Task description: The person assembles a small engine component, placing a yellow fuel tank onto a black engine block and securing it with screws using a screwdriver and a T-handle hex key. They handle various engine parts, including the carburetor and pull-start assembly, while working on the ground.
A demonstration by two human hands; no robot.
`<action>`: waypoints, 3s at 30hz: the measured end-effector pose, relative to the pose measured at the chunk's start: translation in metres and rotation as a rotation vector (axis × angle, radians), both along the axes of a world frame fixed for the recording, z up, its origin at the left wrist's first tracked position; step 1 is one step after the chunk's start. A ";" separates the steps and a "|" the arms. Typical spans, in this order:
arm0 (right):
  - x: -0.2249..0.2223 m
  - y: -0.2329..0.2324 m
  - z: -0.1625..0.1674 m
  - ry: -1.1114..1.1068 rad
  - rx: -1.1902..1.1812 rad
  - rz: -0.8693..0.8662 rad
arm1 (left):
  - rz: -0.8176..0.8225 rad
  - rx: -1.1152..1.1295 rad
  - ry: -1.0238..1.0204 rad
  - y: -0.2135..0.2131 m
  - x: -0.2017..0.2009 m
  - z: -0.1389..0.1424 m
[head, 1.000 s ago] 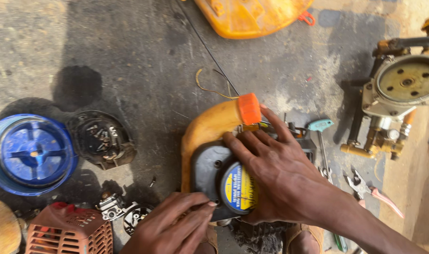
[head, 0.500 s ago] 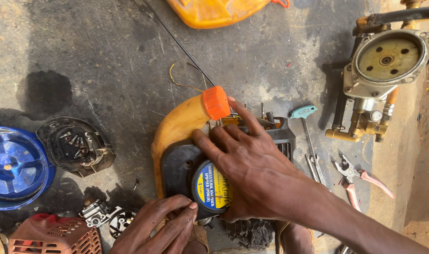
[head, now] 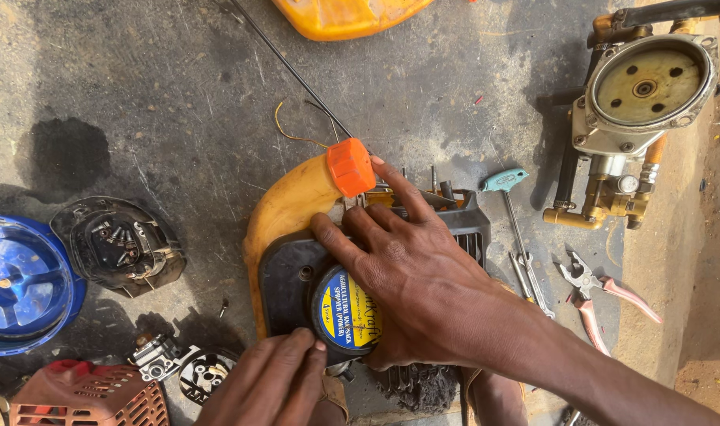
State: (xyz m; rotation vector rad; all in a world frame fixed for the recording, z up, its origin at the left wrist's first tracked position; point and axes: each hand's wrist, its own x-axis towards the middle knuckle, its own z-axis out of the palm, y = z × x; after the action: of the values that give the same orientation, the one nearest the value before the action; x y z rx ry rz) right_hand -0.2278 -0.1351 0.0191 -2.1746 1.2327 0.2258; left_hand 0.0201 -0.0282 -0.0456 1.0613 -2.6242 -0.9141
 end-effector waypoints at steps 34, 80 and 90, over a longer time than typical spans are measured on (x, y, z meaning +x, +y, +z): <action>0.003 -0.001 -0.027 0.113 -0.080 0.019 | 1.018 -0.059 0.079 -0.123 0.148 0.027; 0.007 -0.005 -0.006 0.066 0.009 0.030 | 0.256 -0.059 -0.152 -0.135 0.135 -0.001; -0.001 -0.002 -0.011 -0.052 -0.073 0.062 | 0.234 0.101 0.467 -0.112 -0.003 0.048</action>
State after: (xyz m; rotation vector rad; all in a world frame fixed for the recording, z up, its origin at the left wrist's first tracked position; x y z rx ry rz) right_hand -0.2292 -0.1376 0.0078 -2.2684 1.1630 0.1512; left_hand 0.0172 -0.1404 0.0026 1.0028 -2.0497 -1.0932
